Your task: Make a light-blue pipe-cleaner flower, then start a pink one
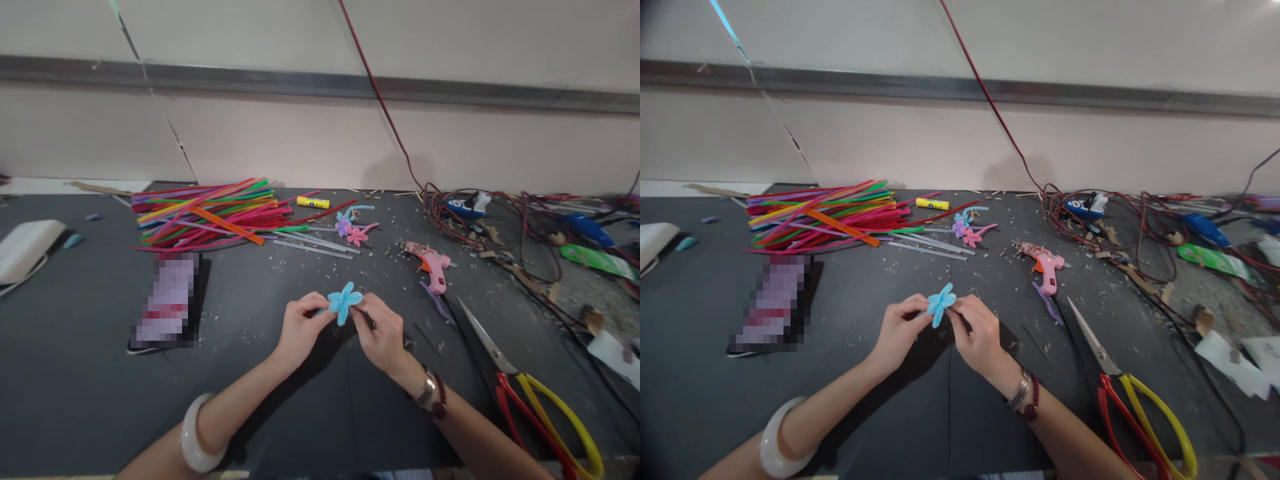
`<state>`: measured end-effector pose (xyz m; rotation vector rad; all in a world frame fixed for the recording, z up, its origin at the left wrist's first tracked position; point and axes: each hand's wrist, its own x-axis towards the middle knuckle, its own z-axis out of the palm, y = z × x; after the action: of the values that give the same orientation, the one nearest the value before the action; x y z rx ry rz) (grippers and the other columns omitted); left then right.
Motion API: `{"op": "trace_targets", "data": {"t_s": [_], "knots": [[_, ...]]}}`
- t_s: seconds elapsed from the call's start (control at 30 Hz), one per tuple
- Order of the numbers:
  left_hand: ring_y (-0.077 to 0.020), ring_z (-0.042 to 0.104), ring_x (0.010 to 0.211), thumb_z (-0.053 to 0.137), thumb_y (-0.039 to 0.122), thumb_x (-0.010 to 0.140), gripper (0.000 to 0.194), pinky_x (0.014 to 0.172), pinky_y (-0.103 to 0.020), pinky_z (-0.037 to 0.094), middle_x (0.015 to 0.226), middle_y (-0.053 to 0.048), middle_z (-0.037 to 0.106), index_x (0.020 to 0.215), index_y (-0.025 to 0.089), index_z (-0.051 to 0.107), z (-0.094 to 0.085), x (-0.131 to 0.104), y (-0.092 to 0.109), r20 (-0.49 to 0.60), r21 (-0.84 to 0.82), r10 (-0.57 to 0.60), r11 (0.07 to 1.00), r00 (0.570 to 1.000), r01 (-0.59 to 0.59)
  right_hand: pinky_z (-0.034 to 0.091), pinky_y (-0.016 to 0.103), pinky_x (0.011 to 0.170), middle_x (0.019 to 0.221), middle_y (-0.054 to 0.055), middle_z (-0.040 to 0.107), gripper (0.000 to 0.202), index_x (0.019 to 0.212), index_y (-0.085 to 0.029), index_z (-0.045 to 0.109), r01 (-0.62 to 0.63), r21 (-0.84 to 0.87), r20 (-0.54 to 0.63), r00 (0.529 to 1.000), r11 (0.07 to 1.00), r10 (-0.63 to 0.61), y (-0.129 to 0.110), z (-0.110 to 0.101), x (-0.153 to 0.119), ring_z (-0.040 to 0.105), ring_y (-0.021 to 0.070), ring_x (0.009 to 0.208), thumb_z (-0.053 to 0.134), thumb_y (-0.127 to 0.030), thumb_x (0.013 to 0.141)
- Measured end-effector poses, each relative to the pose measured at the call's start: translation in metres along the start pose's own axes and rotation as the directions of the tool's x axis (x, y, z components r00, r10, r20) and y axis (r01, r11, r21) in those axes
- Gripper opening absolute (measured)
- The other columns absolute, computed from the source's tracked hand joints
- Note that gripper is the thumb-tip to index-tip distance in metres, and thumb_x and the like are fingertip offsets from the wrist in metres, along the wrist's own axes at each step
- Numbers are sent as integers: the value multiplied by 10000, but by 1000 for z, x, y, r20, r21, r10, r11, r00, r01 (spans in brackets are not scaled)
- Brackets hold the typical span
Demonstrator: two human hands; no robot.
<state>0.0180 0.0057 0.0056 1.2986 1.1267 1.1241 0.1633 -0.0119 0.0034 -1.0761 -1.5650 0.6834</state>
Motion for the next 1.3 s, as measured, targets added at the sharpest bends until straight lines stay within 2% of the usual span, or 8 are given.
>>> {"op": "trace_targets", "data": {"t_s": [0.2, 0.43, 0.57, 0.7, 0.8, 0.87, 1.1, 1.3], "knots": [[-59, 347, 477, 632, 283, 670, 159, 432, -198, 257, 558, 25, 437, 577, 158, 662, 2, 0, -1, 47, -136, -110, 984, 993, 116, 346, 259, 597, 651, 8, 521, 120, 682, -201, 597, -283, 315, 136, 958, 906, 252, 6, 3, 4, 457, 133, 613, 538, -253, 772], [-45, 320, 462, 656, 291, 650, 169, 422, -200, 227, 567, 25, 464, 581, 137, 646, 2, 2, -4, 156, -290, -220, 922, 963, 258, 314, 213, 539, 614, -17, 479, 113, 689, -158, 575, -615, 670, 451, 782, 415, 430, 12, 5, 5, 407, 82, 556, 614, -258, 723], [-36, 326, 442, 681, 262, 630, 144, 416, -191, 216, 535, 28, 503, 718, 148, 682, 2, 2, -4, 205, -359, -319, 855, 925, 375, 331, 195, 523, 572, -21, 482, 91, 688, -146, 570, -697, 703, 597, 688, 143, 413, 14, 6, 3, 400, 62, 512, 591, -212, 747], [-59, 417, 489, 680, 273, 632, 204, 446, -197, 274, 627, -27, 591, 778, 130, 686, 1, 1, -6, 305, -371, -353, 811, 884, 452, 327, 175, 477, 512, -31, 457, 128, 663, -133, 557, -769, 639, 714, 601, 16, 360, 15, 5, 1, 386, 50, 469, 554, -195, 775], [-83, 458, 508, 685, 295, 621, 211, 453, -210, 304, 636, -47, 603, 734, 117, 685, 0, 1, -8, 280, -360, -339, 830, 898, 426, 342, 168, 465, 541, -22, 490, 139, 702, -130, 569, -802, 595, 726, 560, 45, 399, 18, 6, 0, 418, 48, 473, 559, -245, 778], [-85, 460, 501, 680, 315, 623, 218, 445, -210, 303, 616, -46, 594, 700, 111, 678, -1, 1, -8, 267, -351, -330, 842, 905, 410, 369, 177, 474, 570, -7, 529, 172, 709, -130, 582, -794, 592, 679, 585, 140, 444, 19, 7, 1, 457, 58, 490, 577, -293, 761], [-52, 385, 473, 648, 303, 658, 161, 432, -198, 252, 636, -3, 563, 663, 143, 664, -3, 3, -7, 141, -240, -227, 936, 964, 256, 439, 238, 581, 654, 6, 611, 128, 754, -167, 648, -521, 452, 256, 853, 724, 454, 8, 4, 8, 535, 110, 587, 635, -277, 690], [-113, 483, 586, 642, 246, 657, 95, 530, -220, 340, 636, -15, 576, 655, 163, 687, -2, 0, -2, 19, 90, 29, 996, 999, -30, 440, 253, 628, 697, -1, 632, 99, 754, -197, 656, -379, 301, 90, 925, 875, 369, 6, 7, 3, 548, 136, 655, 652, -189, 655]]}}
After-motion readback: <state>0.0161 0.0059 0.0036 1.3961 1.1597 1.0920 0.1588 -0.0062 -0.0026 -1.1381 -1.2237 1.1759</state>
